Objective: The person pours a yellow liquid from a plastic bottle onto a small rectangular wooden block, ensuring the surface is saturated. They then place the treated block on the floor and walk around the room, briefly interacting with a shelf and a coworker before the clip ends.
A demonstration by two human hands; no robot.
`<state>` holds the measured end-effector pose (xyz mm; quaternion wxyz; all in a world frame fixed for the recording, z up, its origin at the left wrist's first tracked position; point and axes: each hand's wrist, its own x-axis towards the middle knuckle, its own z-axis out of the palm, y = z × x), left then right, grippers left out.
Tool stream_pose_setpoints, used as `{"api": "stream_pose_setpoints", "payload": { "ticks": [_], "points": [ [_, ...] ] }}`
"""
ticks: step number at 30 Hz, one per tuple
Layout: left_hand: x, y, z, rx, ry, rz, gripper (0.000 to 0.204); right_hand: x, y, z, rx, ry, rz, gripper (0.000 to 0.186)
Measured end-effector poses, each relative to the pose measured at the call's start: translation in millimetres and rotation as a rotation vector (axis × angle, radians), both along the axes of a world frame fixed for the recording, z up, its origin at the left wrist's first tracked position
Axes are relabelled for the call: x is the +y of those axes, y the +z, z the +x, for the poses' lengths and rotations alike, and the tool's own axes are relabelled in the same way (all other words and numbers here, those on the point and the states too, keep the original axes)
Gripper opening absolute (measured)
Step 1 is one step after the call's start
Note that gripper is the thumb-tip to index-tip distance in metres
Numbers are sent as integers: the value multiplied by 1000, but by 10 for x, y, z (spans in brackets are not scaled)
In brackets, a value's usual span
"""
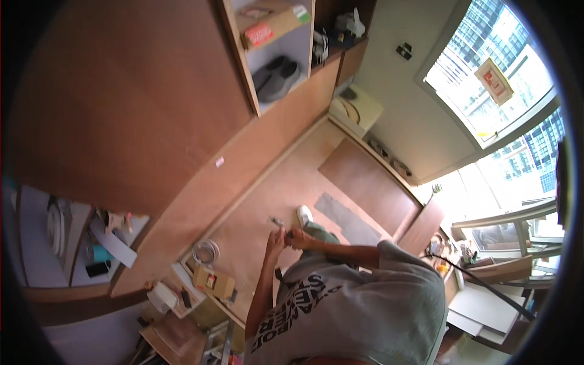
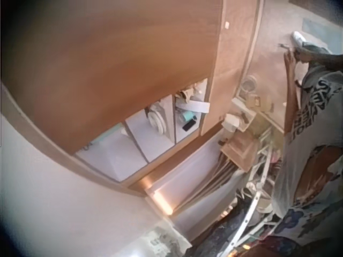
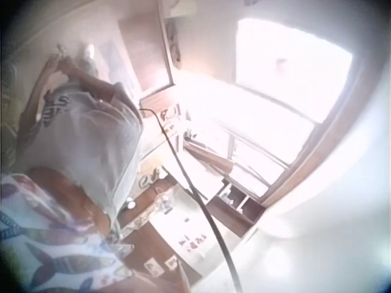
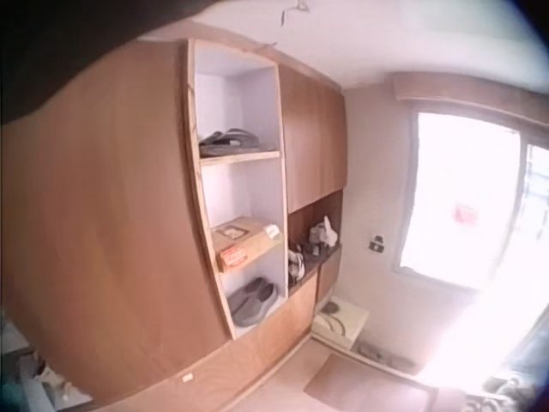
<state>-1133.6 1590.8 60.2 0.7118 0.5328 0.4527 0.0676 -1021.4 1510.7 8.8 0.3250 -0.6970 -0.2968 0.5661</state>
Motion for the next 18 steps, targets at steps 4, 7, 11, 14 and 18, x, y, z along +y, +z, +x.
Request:
{"api": "stream_pose_setpoints", "payload": {
  "ticks": [4, 7, 11, 14, 18],
  "points": [
    [452, 140, 547, 27, 19, -62, 37, 414, 215, 520, 12, -58, 117, 42],
    [858, -62, 884, -20, -52, -78, 40, 779, 438, 885, -81, -26, 196, 42],
    [1214, 16, 1533, -11, -11, -72, 42, 1109, 660, 1469, -48, -94, 230, 41],
    [1545, 162, 1806, 14, -217, -38, 40, 1328, 866, 1708, 46, -169, 217, 39],
    [1810, 231, 2143, -16, -222, 129, 42, 1485, 698, 1965, 171, -406, 202, 37]
  ]
}}
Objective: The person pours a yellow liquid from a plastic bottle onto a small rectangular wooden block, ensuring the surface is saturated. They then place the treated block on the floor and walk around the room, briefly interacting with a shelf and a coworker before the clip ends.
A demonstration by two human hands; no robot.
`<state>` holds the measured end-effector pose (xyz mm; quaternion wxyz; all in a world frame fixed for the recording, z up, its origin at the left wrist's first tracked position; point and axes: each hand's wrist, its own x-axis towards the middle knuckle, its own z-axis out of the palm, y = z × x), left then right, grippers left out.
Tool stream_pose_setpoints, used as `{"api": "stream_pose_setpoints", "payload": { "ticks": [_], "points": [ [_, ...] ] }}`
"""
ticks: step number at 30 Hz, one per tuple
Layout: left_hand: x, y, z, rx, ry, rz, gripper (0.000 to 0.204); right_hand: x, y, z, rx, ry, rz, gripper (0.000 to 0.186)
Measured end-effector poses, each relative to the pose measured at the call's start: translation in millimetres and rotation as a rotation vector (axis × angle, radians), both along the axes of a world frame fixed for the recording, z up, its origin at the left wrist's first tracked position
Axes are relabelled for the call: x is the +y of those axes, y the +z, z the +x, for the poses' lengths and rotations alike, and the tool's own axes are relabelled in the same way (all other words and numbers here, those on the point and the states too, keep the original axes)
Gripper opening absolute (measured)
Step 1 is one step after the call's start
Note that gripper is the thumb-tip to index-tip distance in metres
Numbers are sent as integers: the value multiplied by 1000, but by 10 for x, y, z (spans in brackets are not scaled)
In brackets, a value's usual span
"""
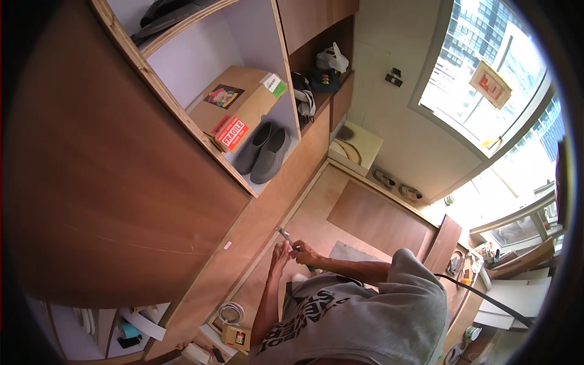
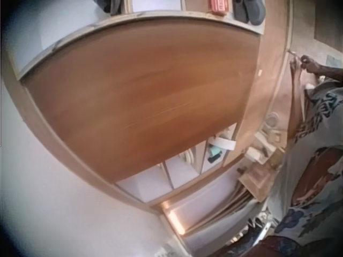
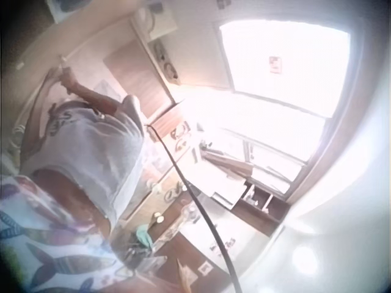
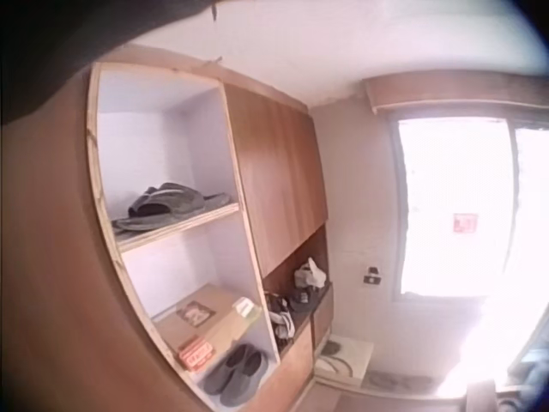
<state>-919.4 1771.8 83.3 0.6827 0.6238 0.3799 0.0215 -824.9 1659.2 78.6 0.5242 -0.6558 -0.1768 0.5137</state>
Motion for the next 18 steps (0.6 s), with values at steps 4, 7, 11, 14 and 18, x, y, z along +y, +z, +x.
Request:
{"api": "stream_pose_setpoints", "payload": {
  "ticks": [4, 7, 11, 14, 18],
  "points": [
    [301, -203, 282, -17, -22, 290, 41, 44, -157, 214, 105, -299, 16, 38],
    [516, 28, 667, -120, -140, 321, 37, 15, 81, 527, 85, -444, -47, 39],
    [731, 334, 1464, -294, -243, 306, 37, -128, 321, 850, -80, -647, 89, 36],
    [661, 980, 2084, -437, -296, 219, 38, -510, 306, 1193, 63, -670, 128, 32],
    [611, 1555, 2897, -521, -414, 126, 40, -1051, -54, 1639, 46, -673, -199, 23]
  ]
}}
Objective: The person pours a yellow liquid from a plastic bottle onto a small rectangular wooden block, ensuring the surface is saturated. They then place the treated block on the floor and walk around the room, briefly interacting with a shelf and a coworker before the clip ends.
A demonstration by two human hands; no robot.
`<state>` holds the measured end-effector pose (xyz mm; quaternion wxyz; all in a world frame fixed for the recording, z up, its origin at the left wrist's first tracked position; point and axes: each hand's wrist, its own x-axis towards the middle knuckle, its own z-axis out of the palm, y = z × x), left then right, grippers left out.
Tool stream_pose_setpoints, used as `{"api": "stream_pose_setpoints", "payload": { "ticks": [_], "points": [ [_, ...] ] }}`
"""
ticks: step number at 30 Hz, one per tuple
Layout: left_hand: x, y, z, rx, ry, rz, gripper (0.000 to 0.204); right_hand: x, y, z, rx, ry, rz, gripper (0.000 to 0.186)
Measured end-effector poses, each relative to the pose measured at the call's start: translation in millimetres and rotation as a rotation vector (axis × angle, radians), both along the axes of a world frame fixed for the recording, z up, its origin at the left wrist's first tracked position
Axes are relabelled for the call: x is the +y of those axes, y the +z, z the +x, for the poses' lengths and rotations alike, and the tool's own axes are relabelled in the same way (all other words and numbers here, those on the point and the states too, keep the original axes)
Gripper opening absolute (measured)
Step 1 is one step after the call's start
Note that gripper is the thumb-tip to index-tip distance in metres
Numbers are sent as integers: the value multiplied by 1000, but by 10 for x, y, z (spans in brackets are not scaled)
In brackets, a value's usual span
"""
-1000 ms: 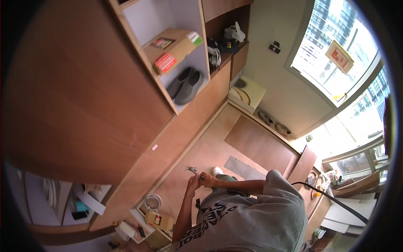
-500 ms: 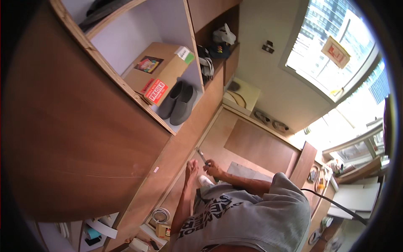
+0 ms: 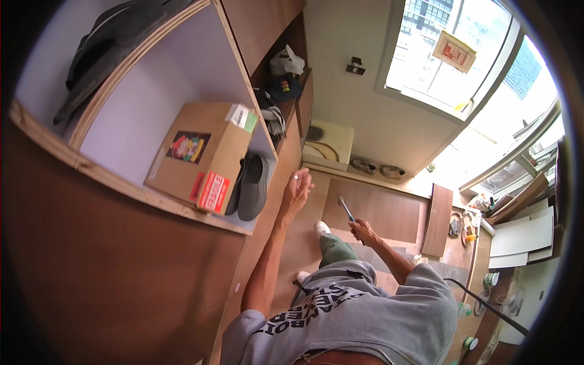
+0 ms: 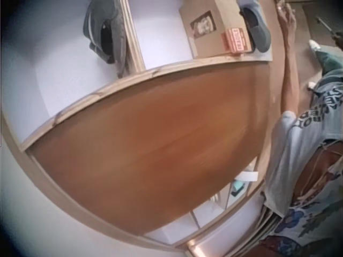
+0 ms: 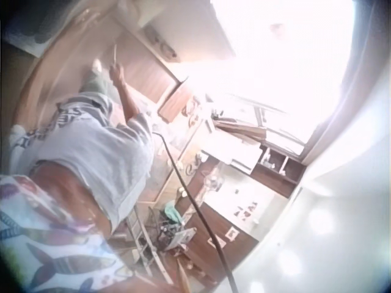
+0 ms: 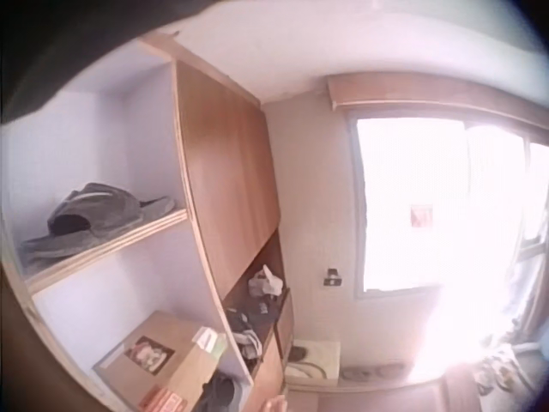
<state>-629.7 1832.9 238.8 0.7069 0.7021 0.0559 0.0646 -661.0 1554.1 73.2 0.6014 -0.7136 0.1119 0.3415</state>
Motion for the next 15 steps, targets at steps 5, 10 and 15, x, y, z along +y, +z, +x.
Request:
{"api": "stream_pose_setpoints", "payload": {
  "ticks": [5, 10, 15],
  "points": [
    [84, 582, 1259, -14, -20, -205, 45, -90, -832, 477, 77, -381, 16, 9],
    [357, 1108, 2862, -246, 81, -771, 37, 198, -1189, 1302, 106, -626, 109, 7],
    [741, 1267, 3798, -521, 311, -809, 49, 324, -1077, 2123, -12, -556, 115, 9]
  ]
}}
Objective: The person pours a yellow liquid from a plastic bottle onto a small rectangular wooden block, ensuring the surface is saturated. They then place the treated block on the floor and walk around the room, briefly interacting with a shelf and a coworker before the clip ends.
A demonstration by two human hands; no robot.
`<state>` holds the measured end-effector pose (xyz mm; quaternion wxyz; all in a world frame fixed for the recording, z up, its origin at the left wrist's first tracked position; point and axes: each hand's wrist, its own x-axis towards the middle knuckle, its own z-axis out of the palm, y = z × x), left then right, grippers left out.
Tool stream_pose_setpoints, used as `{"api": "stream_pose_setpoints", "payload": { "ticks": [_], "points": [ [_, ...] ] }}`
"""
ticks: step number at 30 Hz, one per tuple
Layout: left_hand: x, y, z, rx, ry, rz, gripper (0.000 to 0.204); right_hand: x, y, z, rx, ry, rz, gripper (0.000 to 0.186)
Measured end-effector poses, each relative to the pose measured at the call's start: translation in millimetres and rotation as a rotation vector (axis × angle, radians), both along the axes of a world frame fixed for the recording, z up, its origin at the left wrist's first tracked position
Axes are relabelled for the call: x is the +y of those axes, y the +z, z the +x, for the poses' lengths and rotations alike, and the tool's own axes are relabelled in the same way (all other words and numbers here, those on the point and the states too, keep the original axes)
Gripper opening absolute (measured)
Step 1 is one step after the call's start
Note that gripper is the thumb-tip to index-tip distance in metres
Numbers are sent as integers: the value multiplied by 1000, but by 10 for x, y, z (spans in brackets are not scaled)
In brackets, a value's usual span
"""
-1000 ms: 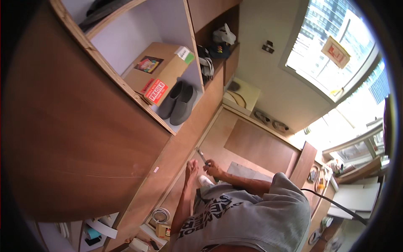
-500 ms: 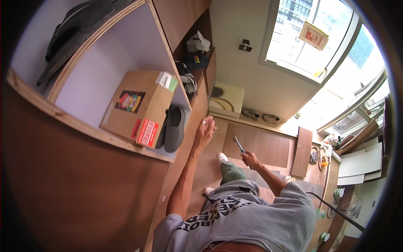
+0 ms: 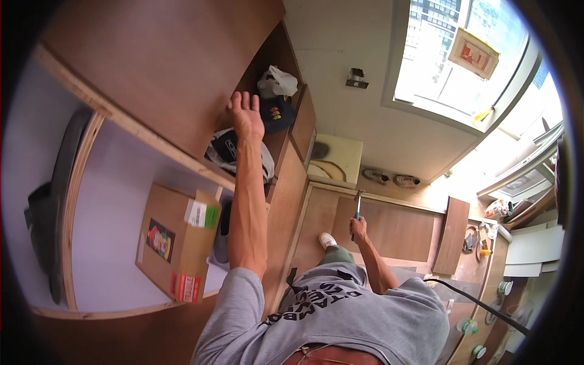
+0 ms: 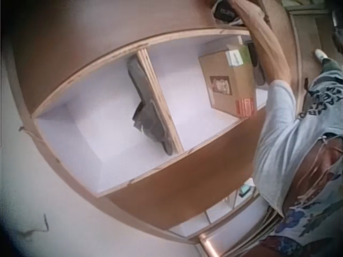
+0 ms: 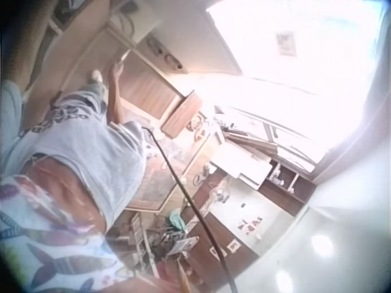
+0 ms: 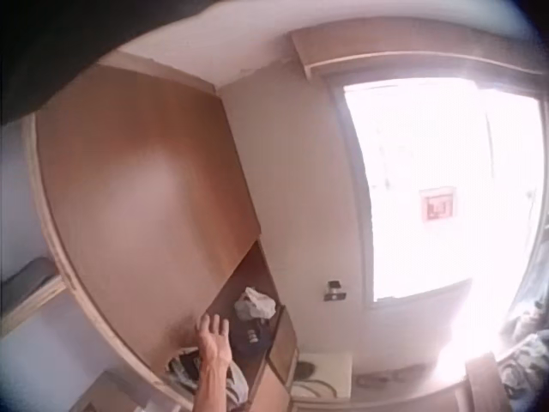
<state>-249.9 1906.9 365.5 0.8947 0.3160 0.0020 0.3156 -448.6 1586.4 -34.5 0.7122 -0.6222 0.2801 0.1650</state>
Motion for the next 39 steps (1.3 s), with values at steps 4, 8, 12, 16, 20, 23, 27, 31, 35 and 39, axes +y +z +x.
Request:
{"api": "stream_pose_setpoints", "payload": {
  "ticks": [4, 8, 12, 16, 20, 23, 27, 31, 35, 39],
  "points": [
    [-194, 291, 146, -42, -6, -23, 60, -55, -12, 622, -67, 53, -54, 20],
    [-338, 349, 209, -85, -26, -39, 55, 4, -103, 981, -123, 55, -128, 18],
    [-355, 372, 228, -76, -23, -100, 48, 103, 3, 1027, -167, 63, -137, 16],
    [-415, 383, 163, -66, -12, 56, 59, 192, 166, 985, -69, 93, -74, 16],
    [-424, 345, 142, -77, -49, 95, 60, 325, 246, 1002, -49, 135, -84, 15],
    [-402, 263, 104, -87, -108, 158, 54, 445, 269, 1105, -65, 140, -43, 16],
    [-468, 373, 133, -84, -52, 180, 49, 596, 286, 1266, -118, 138, 88, 18],
    [-268, 371, 90, 16, -73, 374, 47, 794, 489, 1490, -162, 133, 94, 17],
    [-468, 374, 29, -12, -147, 389, 57, 1010, 808, 1740, -395, 81, -26, 31],
    [-745, 326, -213, 12, -221, 434, 67, 1203, 1818, 1866, -521, 17, -116, 27]
  ]
}}
